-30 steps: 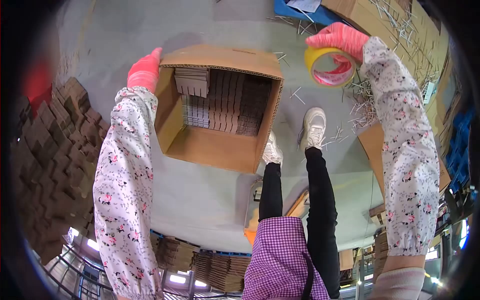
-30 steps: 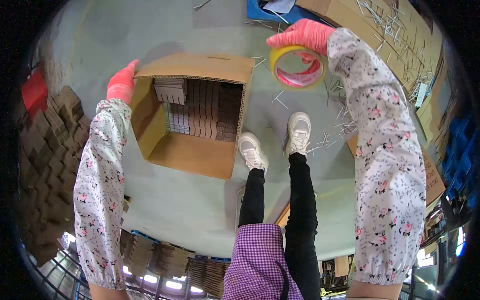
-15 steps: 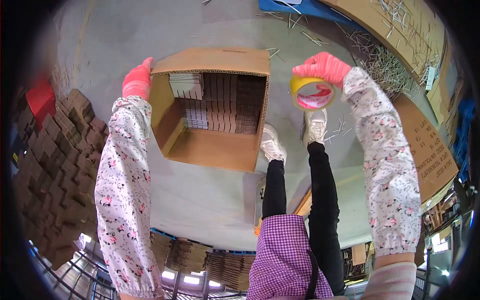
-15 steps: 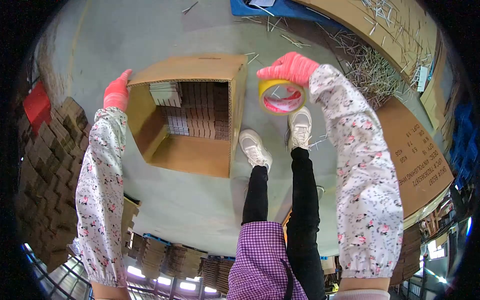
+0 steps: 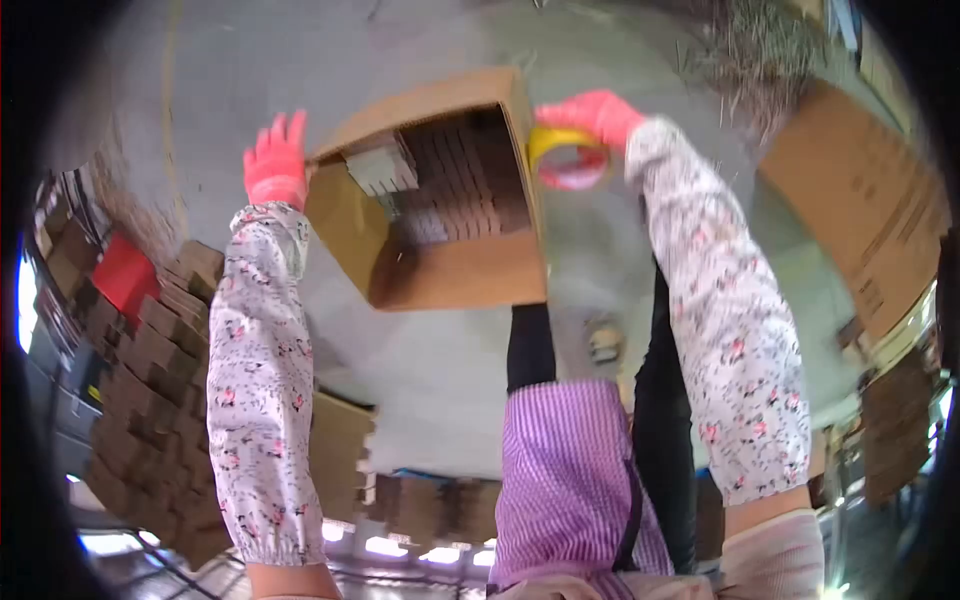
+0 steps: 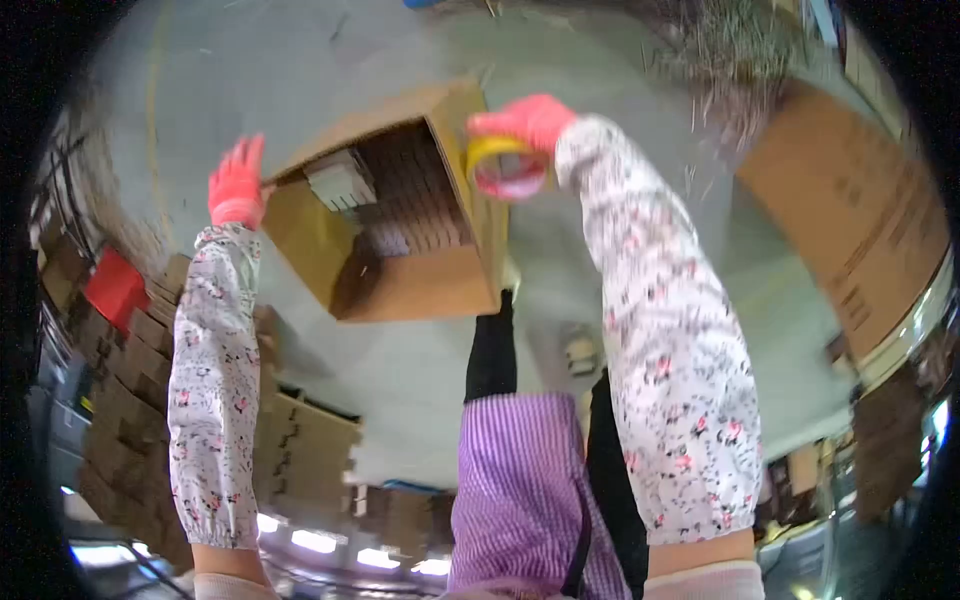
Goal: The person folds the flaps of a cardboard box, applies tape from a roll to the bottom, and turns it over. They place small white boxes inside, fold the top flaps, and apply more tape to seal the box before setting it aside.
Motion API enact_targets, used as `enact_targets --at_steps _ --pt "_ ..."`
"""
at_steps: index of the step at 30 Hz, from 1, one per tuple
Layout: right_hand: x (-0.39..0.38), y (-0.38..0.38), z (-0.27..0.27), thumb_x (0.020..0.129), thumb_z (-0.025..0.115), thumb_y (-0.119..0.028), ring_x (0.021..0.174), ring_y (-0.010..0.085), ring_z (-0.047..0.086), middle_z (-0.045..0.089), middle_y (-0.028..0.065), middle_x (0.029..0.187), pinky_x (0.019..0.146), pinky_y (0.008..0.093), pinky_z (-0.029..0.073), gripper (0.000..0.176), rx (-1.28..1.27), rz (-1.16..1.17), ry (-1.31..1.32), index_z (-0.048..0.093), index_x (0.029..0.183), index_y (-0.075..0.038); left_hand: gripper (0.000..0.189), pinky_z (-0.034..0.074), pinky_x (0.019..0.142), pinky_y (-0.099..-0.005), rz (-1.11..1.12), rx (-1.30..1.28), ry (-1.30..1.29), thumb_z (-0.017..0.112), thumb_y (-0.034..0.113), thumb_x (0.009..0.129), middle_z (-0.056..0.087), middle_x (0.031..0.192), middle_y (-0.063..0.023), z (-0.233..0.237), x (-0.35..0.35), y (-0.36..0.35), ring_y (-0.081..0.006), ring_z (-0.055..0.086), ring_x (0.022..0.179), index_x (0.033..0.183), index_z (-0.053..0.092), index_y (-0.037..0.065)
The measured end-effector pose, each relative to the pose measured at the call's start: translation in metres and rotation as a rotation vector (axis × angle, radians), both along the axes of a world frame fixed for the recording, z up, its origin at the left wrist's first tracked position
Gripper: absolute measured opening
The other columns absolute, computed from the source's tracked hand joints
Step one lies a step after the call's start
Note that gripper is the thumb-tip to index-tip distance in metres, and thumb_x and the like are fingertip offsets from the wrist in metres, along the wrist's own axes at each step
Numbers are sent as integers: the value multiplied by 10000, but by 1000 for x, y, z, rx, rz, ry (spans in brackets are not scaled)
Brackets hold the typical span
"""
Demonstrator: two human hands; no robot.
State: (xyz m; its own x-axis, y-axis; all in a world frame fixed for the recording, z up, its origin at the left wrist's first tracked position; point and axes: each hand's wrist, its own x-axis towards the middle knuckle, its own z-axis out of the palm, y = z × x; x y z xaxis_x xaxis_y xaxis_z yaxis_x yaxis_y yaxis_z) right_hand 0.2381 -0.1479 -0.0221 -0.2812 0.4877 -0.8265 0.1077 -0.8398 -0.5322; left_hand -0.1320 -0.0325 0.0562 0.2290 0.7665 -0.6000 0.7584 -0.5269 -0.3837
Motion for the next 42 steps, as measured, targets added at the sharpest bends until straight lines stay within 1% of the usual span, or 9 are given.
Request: enact_targets --at_steps 5,8,12,15,19,25,26,31,42 --pt "-2 -28 -12 740 670 -525 503 113 503 552 24 585 487 259 427 454 -76 -136 23 646 761 -72 712 399 961 -392 -543 -167 -611 619 97 743 373 1369 -71 19 119 -30 -267 429 1194 1365 295 217" --pt "4 -47 -14 764 659 -501 447 99 451 507 -2 543 438 241 370 426 -35 -235 77 617 713 -81 616 455 893 -401 -671 -275 -414 512 95 814 375 1367 -90 -11 180 -60 -279 493 1125 1373 281 209" --pt "2 -31 -8 764 644 -513 487 66 462 550 -12 593 447 219 352 420 127 -481 206 694 843 -103 550 468 867 -425 -459 -209 -83 394 90 881 395 1357 -102 -21 203 -31 -311 529 1084 1394 236 210" --pt "6 -41 -2 787 628 -499 835 120 590 670 69 897 750 270 466 465 142 -442 163 703 843 -43 535 462 882 -424 -498 -162 -163 380 102 894 383 1370 -109 -25 191 -25 -318 511 1117 1397 229 204" --pt "11 -83 -5 788 654 -445 467 66 454 515 -17 576 436 220 350 383 97 -374 118 620 770 -64 492 424 924 -404 4 -165 -252 369 165 926 374 1380 -110 -35 195 -14 -320 493 1139 1398 237 193" --pt "11 -186 -1 772 670 -441 580 76 500 558 8 647 542 236 423 421 -49 -464 137 656 903 -42 443 399 942 -402 -405 -113 -433 336 229 942 395 1368 -87 -49 159 9 -329 481 1142 1381 280 244" --pt "8 -207 -4 760 675 -460 638 82 528 590 21 686 592 242 459 467 -130 -433 138 669 949 -33 544 417 926 -400 -288 -132 -436 384 76 890 383 1373 -82 -53 165 1 -332 482 1137 1382 260 274" --pt "-15 -304 -7 751 690 -457 721 118 564 625 45 739 692 289 466 461 -67 -524 -4 667 870 -12 691 427 916 -401 -469 -91 -450 431 -65 789 370 1375 -84 -54 184 -25 -335 480 1137 1377 259 254" --pt "-101 -309 -18 760 675 -467 693 128 565 613 51 709 666 287 445 452 -86 -771 -23 660 774 -15 756 452 869 -417 -591 -59 -480 488 -56 740 404 1333 -112 -48 174 25 -367 519 1068 1389 233 237"
